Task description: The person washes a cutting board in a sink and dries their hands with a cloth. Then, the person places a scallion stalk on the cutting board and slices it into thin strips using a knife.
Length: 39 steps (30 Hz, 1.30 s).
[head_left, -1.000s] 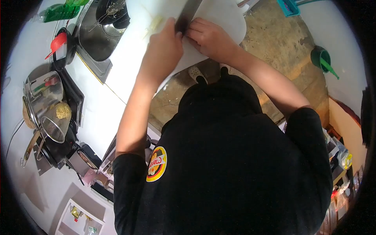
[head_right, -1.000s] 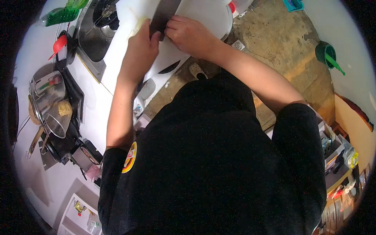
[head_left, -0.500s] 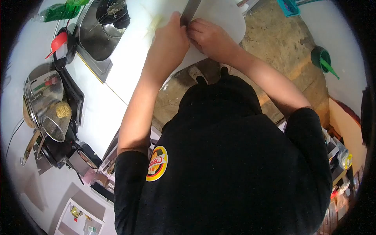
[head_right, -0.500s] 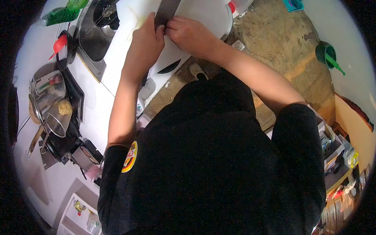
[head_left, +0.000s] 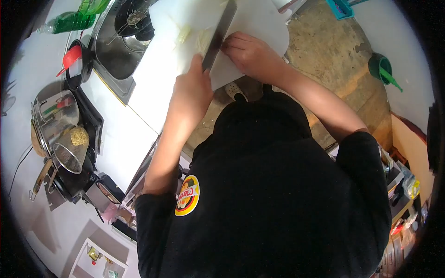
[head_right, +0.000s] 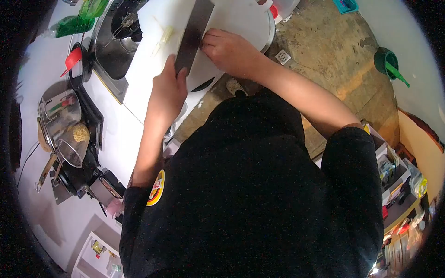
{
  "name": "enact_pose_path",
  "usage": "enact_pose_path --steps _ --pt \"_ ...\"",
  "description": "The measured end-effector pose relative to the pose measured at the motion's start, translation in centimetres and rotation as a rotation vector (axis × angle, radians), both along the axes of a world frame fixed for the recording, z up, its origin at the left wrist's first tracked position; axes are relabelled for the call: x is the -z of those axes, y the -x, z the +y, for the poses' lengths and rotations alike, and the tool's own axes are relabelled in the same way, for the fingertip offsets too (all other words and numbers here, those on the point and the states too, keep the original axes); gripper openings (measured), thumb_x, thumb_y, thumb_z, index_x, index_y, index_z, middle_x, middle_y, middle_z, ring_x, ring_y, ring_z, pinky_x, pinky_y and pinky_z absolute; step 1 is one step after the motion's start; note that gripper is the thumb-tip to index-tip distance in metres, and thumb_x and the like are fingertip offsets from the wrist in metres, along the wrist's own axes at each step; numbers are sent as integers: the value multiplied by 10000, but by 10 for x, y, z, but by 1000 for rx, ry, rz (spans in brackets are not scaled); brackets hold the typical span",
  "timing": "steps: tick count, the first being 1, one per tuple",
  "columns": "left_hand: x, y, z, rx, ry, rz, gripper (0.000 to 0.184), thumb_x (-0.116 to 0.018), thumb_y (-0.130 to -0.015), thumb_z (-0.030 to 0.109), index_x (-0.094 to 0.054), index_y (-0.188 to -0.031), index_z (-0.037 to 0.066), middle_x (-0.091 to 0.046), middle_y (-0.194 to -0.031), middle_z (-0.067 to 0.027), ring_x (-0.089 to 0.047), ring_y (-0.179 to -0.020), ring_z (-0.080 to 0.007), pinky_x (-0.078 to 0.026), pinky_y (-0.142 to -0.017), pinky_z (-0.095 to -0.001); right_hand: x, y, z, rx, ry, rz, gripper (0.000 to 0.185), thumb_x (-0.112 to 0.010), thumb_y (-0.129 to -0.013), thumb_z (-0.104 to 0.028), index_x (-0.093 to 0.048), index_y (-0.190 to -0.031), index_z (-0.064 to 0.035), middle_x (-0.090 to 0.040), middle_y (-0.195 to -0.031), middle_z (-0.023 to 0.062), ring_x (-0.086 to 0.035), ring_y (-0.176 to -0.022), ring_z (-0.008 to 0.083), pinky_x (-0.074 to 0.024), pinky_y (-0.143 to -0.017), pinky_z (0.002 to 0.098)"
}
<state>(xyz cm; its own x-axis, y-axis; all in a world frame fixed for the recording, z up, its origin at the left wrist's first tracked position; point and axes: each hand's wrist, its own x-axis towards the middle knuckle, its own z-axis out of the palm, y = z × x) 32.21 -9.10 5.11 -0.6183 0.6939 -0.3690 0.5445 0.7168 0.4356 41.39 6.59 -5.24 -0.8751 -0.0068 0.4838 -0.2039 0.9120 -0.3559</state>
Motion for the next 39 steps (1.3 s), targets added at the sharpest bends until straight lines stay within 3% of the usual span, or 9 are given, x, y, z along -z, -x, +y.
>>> enact_pose_path --steps 12,17,24,28,30,31,34,35,39 --pt "13 35 -6 -109 -357 121 280 -530 -935 104 -500 -1188 -10 -638 -833 -306 -629 -820 -487 -486 -703 -523 -9 32 -6 -33 165 81 67 -636 -758 -46 -634 -801 6 -624 -885 100 -594 -932 278 -508 -841 364" --pt "-24 36 -53 -541 -488 -256 255 -527 -959 86 -525 -1206 23 -503 -623 -15 -445 -462 -80 -382 -429 -259 -24 82 13 -87 325 -223 180 -674 -738 -68 -653 -914 -35 -618 -923 122 -578 -922 319 -495 -816 404" --pt "-20 18 -103 -612 -594 -370 265 -530 -972 111 -508 -1221 21 -467 -599 11 -439 -462 -74 -372 -427 -253 -34 123 19 -205 -28 -314 93 -659 -746 -75 -637 -830 -42 -618 -849 104 -578 -955 298 -479 -851 399" --pt "-1 16 -108 -636 -493 -415 344 -547 -968 152 -491 -1273 1 -519 -598 -28 -489 -473 -97 -404 -450 -269 -51 111 33 -181 119 -251 54 -636 -739 -70 -644 -791 -58 -627 -764 121 -602 -848 302 -508 -782 404" --pt "-2 15 -99 -443 -428 -426 394 -555 -961 156 -467 -1306 -11 -572 -625 -89 -540 -488 -128 -417 -454 -297 -56 94 47 -20 201 -56 52 -659 -740 -32 -640 -787 -23 -656 -813 129 -613 -857 305 -513 -793 407" --pt "-10 13 -90 -388 -337 -445 375 -556 -948 160 -470 -1263 -26 -614 -677 -183 -627 -567 -273 -465 -531 -382 -58 80 54 -39 190 -74 52 -659 -740 -32 -640 -787 -23 -656 -813 129 -613 -857 305 -513 -793 407" --pt "15 11 -68 -115 -347 -350 363 -549 -946 158 -473 -1237 -45 -600 -636 -149 -601 -547 -251 -468 -563 -379 -63 40 55 129 106 -9 93 -673 -729 19 -650 -817 3 -675 -859 142 -629 -880 303 -522 -804 402" --pt "17 11 -58 -60 -298 -326 359 -547 -941 157 -471 -1225 -49 -631 -692 -213 -637 -625 -353 -479 -636 -430 -60 28 50 150 128 -59 108 -677 -726 29 -654 -829 7 -678 -877 146 -634 -881 306 -526 -797 398" --pt "17 19 -43 -47 -227 -329 362 -548 -938 145 -474 -1247 -29 -646 -756 -251 -646 -694 -400 -484 -684 -451 -35 9 27 108 148 -44 129 -657 -731 59 -651 -849 7 -667 -899 148 -640 -885 293 -535 -774 379"
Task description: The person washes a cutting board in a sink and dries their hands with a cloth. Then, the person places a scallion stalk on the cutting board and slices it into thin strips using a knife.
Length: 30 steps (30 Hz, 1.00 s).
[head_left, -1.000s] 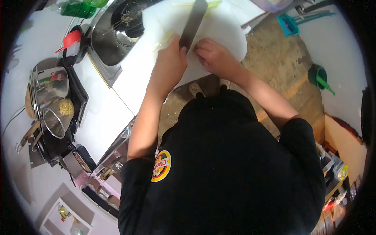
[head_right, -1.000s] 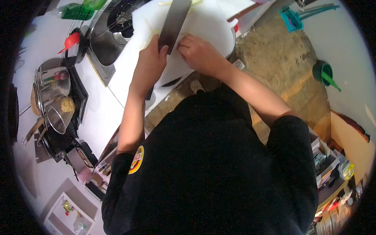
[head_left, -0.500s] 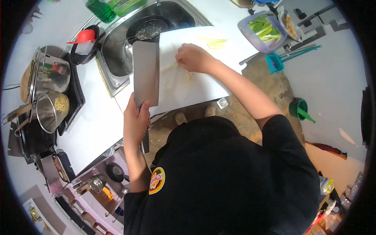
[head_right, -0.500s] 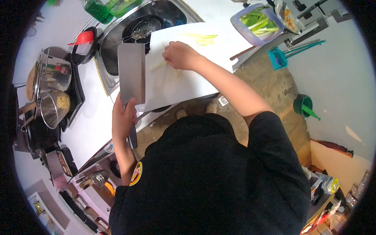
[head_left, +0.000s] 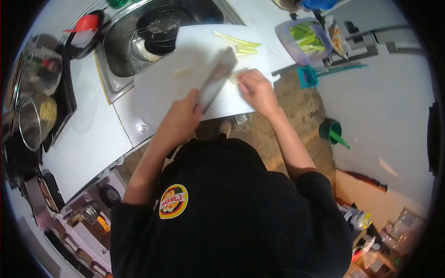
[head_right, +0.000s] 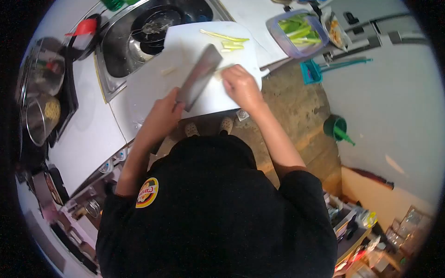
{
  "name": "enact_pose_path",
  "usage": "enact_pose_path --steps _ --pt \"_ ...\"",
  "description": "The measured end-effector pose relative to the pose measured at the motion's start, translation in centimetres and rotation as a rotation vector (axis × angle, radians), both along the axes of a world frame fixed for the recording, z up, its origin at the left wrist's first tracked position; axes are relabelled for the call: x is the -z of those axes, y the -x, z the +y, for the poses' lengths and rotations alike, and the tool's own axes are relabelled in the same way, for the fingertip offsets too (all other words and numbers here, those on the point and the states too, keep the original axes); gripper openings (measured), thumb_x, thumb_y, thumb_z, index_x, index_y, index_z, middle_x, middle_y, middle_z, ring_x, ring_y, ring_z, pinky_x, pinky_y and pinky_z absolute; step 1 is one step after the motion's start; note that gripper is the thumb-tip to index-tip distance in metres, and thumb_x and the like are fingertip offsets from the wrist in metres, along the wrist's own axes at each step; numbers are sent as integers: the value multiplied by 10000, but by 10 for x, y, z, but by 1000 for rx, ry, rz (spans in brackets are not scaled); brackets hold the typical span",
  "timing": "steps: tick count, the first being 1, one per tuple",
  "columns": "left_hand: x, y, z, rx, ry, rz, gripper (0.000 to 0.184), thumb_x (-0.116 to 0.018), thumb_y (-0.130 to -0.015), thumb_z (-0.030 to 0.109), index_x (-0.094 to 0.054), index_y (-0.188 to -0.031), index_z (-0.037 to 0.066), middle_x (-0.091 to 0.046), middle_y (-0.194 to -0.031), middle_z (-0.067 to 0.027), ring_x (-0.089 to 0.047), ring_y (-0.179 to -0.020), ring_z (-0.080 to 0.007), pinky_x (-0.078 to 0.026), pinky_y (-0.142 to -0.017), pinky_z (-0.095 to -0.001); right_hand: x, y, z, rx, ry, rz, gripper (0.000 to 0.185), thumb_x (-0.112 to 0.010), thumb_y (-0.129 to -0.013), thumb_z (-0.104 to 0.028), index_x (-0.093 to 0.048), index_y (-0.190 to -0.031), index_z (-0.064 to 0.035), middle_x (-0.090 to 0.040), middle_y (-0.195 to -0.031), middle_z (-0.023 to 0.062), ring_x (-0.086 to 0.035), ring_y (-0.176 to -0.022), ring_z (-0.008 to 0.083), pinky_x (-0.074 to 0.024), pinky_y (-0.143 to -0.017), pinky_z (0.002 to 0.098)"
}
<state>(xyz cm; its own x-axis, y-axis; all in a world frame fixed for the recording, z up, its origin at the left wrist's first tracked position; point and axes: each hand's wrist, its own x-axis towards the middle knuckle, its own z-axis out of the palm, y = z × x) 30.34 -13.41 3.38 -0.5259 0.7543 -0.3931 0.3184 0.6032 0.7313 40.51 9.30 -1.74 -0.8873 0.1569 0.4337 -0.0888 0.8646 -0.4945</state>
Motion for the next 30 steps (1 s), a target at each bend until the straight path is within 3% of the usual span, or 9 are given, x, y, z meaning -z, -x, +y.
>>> enact_pose_path --steps 2,7,8,10,14,21,24,27,30 --pt "10 11 -6 -8 -94 219 418 -534 -933 101 -426 -1329 26 -645 -792 -273 -651 -741 -427 -485 -714 -473 13 1 -16 -13 5 21 170 -642 -723 76 -648 -875 2 -660 -931 137 -634 -922 279 -534 -777 368" --pt "-23 8 -6 135 84 210 662 -484 -926 18 -217 -1506 192 -644 -905 -325 -623 -873 -498 -461 -751 -556 25 -6 -42 48 -18 61 261 -618 -739 4 -667 -995 20 -653 -1025 128 -610 -1040 272 -508 -914 348" --pt "-21 8 -6 175 67 293 683 -486 -925 24 -200 -1514 218 -642 -823 -295 -622 -802 -485 -459 -706 -558 32 -9 -42 56 -65 62 290 -636 -773 -16 -663 -1062 -7 -637 -1102 111 -587 -1099 279 -501 -940 365" --pt "-24 12 -5 227 130 388 739 -492 -923 26 -175 -1529 305 -640 -724 -254 -628 -716 -459 -465 -645 -547 33 -9 -42 66 -63 72 286 -640 -773 -20 -662 -1058 -2 -637 -1097 116 -585 -1105 279 -498 -944 366" --pt "-57 8 6 296 256 486 741 -504 -895 3 -252 -1510 331 -637 -726 -246 -645 -730 -426 -496 -669 -521 29 -9 -42 63 -99 41 266 -633 -787 -48 -659 -1042 27 -639 -1083 137 -584 -1102 288 -489 -958 365" --pt "-70 3 5 419 313 553 796 -525 -853 -26 -255 -1507 338 -629 -720 -254 -643 -731 -432 -503 -684 -541 36 -7 -41 68 -105 72 276 -585 -768 -23 -658 -1027 37 -641 -1071 133 -590 -1080 290 -492 -953 358" --pt "-83 -3 -23 343 379 461 830 -515 -833 -87 -265 -1505 331 -635 -766 -261 -639 -756 -440 -479 -674 -549 38 -7 -42 65 -59 88 278 -587 -755 -25 -657 -1016 37 -638 -1050 125 -591 -1055 284 -493 -939 358" --pt "-100 -1 -36 317 406 412 764 -509 -866 -76 -284 -1502 282 -623 -788 -288 -625 -770 -464 -395 -591 -493 35 -7 -42 62 -45 55 260 -587 -749 -30 -659 -990 36 -633 -1028 117 -583 -1045 281 -495 -923 361" --pt "-92 2 -17 299 348 408 760 -521 -874 -68 -288 -1500 295 -621 -801 -290 -625 -777 -462 -393 -598 -495 35 -7 -40 44 -65 70 248 -581 -751 -35 -662 -974 37 -630 -1027 120 -574 -1047 279 -492 -917 362"
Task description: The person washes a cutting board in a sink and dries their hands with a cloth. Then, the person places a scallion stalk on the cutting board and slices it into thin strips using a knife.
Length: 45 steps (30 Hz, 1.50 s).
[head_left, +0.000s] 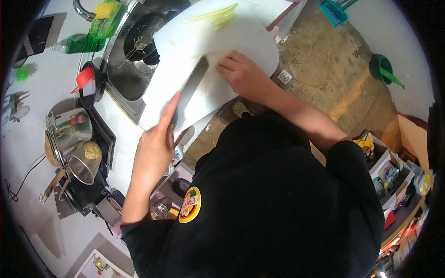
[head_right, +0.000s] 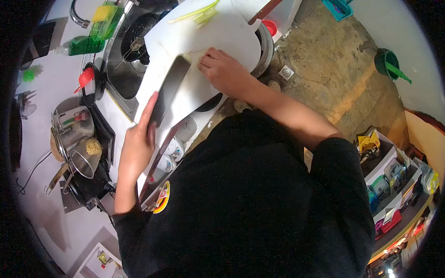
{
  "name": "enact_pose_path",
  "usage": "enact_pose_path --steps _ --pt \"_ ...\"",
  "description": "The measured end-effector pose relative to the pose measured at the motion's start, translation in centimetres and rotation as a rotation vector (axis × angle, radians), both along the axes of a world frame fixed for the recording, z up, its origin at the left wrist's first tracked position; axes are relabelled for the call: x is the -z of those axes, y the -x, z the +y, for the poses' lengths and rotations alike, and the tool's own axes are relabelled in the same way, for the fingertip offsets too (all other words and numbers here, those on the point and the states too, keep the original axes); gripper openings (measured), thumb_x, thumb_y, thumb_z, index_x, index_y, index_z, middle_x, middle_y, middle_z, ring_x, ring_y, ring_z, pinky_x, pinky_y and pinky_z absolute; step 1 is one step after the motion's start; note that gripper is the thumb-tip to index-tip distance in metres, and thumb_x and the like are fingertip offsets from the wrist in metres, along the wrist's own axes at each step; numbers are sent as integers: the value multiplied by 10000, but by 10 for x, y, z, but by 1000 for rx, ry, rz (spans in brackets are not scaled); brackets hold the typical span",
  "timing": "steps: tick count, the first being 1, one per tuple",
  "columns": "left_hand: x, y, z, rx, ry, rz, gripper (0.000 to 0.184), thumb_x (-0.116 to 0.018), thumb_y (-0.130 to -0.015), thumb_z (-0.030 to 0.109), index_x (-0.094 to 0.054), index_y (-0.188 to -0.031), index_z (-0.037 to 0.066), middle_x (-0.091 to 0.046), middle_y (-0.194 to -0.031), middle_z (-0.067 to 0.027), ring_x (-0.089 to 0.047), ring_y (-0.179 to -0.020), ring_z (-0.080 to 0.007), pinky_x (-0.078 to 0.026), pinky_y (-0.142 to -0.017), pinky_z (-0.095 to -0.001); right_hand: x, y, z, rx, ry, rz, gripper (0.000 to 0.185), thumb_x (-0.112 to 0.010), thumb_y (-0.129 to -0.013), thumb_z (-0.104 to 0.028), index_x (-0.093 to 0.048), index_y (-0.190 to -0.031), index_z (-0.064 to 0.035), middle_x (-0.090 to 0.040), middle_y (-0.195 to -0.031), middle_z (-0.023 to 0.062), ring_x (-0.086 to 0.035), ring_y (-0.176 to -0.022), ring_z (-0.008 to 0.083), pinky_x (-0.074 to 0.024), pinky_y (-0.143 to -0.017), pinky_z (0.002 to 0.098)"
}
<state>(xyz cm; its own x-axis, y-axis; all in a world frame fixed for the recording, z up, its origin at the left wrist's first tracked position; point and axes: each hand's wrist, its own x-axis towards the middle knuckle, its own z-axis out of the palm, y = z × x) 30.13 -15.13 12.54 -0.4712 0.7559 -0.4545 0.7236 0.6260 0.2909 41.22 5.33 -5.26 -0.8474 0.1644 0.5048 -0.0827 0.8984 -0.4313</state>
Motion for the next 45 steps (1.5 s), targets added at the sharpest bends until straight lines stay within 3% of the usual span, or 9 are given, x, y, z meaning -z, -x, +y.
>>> enact_pose_path --steps 3,6,13,20,29,30,38,40,45 --pt "13 2 32 57 -97 29 747 -517 -881 -51 -290 -1501 299 -610 -793 -296 -623 -776 -463 -415 -626 -516 0 1 0 5 -22 -9 256 -573 -749 -36 -666 -976 33 -632 -1041 116 -571 -1060 278 -489 -921 358" --pt "18 1 45 46 17 22 728 -514 -890 -33 -288 -1500 295 -613 -842 -314 -613 -798 -473 -416 -646 -528 0 1 1 19 -54 10 251 -571 -761 -41 -669 -983 22 -636 -1048 108 -575 -1052 277 -484 -929 358" --pt "1 1 -13 12 -12 6 757 -512 -872 -46 -283 -1498 312 -633 -774 -266 -633 -786 -443 -477 -686 -547 1 2 -1 19 -5 16 216 -579 -792 -37 -668 -983 10 -638 -1041 104 -586 -1036 279 -490 -922 367" --pt "18 4 45 44 -16 -32 726 -501 -885 -39 -290 -1494 295 -591 -793 -302 -607 -770 -476 -367 -591 -502 1 2 0 38 -70 -12 180 -573 -767 -77 -654 -915 -15 -626 -1028 105 -577 -1053 248 -482 -926 338" --pt "-2 3 -15 -15 47 -56 712 -502 -903 -25 -280 -1497 300 -621 -822 -308 -609 -823 -480 -371 -578 -464 0 0 -1 52 -11 13 227 -598 -774 -38 -660 -986 14 -642 -1037 120 -597 -1055 278 -494 -933 354" --pt "0 4 -11 -3 24 -41 756 -507 -871 -54 -282 -1497 306 -631 -795 -280 -632 -789 -448 -456 -681 -557 -1 0 -2 45 -17 4 229 -600 -772 -36 -657 -986 20 -643 -1039 121 -599 -1050 278 -495 -933 355" --pt "19 3 45 26 -5 -48 709 -466 -893 -27 -286 -1495 299 -618 -793 -288 -615 -767 -466 -446 -686 -566 3 1 -1 48 -70 15 248 -583 -754 -9 -655 -988 33 -641 -1043 128 -597 -1047 285 -503 -920 349" --pt "18 5 18 16 -55 -100 703 -493 -913 -12 -269 -1500 302 -619 -960 -316 -595 -888 -485 -394 -610 -484 2 0 0 52 -62 29 259 -581 -746 -6 -656 -991 31 -641 -1043 127 -597 -1046 286 -506 -915 347" --pt "4 3 -17 0 -35 -89 725 -515 -904 -17 -259 -1501 304 -619 -946 -318 -597 -885 -481 -418 -588 -390 -3 -3 -1 42 -4 -1 259 -578 -736 -11 -656 -981 19 -645 -1033 113 -604 -1041 262 -526 -879 341"
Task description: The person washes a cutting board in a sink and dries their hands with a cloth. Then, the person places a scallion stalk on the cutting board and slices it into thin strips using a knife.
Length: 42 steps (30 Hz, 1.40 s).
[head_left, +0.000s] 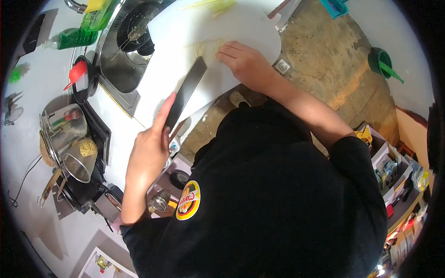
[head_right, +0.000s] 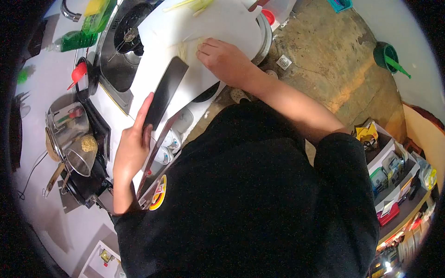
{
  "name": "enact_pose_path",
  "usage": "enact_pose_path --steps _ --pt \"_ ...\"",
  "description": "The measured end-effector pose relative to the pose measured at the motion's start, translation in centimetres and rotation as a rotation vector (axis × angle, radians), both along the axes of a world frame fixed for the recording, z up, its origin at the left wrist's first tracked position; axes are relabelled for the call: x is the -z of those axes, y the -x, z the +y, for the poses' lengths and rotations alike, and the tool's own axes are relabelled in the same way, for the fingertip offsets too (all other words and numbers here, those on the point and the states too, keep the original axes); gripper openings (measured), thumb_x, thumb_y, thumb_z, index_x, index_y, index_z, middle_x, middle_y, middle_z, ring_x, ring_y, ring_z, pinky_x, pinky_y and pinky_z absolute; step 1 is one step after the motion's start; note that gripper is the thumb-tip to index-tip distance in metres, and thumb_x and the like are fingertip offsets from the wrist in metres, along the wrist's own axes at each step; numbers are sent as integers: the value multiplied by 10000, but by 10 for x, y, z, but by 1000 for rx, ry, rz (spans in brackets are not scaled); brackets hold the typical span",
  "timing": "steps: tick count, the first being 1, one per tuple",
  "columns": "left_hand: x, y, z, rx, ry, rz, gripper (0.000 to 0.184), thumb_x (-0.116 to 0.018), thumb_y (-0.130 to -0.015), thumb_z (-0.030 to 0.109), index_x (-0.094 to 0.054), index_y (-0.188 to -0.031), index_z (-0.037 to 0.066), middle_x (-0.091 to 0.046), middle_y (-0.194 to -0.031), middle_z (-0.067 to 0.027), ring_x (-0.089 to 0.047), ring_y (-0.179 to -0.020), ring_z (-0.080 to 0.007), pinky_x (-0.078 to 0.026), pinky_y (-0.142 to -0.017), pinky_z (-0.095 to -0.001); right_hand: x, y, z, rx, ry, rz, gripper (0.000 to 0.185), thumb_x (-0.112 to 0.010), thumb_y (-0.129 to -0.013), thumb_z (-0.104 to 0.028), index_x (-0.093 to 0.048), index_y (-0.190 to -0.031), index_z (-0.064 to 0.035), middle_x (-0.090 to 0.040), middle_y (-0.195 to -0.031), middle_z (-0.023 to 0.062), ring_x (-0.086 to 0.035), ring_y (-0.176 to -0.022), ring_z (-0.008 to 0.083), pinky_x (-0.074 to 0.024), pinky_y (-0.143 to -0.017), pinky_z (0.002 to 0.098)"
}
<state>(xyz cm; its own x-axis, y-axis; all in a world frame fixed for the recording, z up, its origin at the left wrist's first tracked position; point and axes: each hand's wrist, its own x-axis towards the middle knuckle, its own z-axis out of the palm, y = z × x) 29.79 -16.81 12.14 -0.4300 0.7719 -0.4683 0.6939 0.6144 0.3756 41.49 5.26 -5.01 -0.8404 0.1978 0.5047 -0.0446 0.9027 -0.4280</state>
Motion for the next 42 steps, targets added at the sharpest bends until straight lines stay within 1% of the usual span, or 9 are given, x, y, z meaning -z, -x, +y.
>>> enact_pose_path --steps 6,7,8,10,16,28,30,34,42 --pt "17 -2 66 15 -5 21 699 -501 -901 -5 -286 -1497 289 -601 -817 -308 -583 -767 -494 -414 -581 -340 1 0 4 -20 -53 -21 257 -580 -736 -14 -647 -981 23 -648 -1005 87 -611 -1007 249 -545 -814 324" --pt "15 -5 73 -2 69 17 705 -472 -903 -20 -267 -1501 293 -623 -815 -285 -621 -753 -464 -446 -668 -552 0 0 4 -21 -51 -24 257 -580 -736 -14 -647 -981 23 -648 -1005 87 -611 -1007 249 -545 -814 324" --pt "16 -6 67 -1 73 15 705 -472 -903 -20 -267 -1501 293 -623 -815 -285 -621 -753 -464 -446 -668 -552 -1 0 4 -17 -55 -37 254 -583 -733 -13 -645 -977 23 -646 -999 84 -611 -996 245 -546 -806 321" --pt "20 -8 44 20 -33 24 696 -490 -905 -9 -276 -1506 269 -590 -787 -307 -600 -753 -480 -461 -614 -332 -3 -1 4 -2 -55 -48 251 -587 -730 -11 -643 -972 22 -645 -993 80 -610 -984 241 -547 -799 319" --pt "-3 -15 -2 -109 130 -48 750 -513 -900 -52 -250 -1515 288 -641 -867 -304 -619 -839 -478 -480 -644 -324 0 -2 2 -23 27 12 247 -606 -707 -1 -662 -947 19 -647 -962 80 -601 -976 229 -537 -813 306" --pt "16 -19 7 -2 -38 38 695 -472 -908 -19 -271 -1499 287 -637 -812 -275 -624 -784 -468 -441 -649 -555 1 -2 7 -34 -37 48 205 -600 -708 -27 -658 -898 23 -640 -904 90 -596 -956 244 -513 -838 324" --pt "-1 -23 -6 -108 83 -37 681 -478 -921 -14 -274 -1499 283 -615 -804 -318 -609 -835 -496 -400 -570 -346 3 -1 5 -25 -19 83 189 -613 -708 -9 -651 -892 10 -636 -911 92 -594 -933 251 -516 -822 329" --pt "1 -15 7 -67 50 -22 691 -485 -917 -21 -271 -1504 275 -615 -797 -315 -617 -826 -491 -458 -607 -336 6 0 4 -23 -6 56 116 -594 -734 -60 -639 -836 -27 -604 -885 71 -567 -983 237 -498 -860 346" --pt "30 -17 29 17 -76 24 713 -485 -895 -22 -257 -1504 273 -619 -778 -296 -619 -777 -480 -457 -670 -568 0 -4 5 -16 -21 -1 111 -637 -728 -30 -636 -836 -4 -639 -939 106 -611 -946 276 -514 -855 368"
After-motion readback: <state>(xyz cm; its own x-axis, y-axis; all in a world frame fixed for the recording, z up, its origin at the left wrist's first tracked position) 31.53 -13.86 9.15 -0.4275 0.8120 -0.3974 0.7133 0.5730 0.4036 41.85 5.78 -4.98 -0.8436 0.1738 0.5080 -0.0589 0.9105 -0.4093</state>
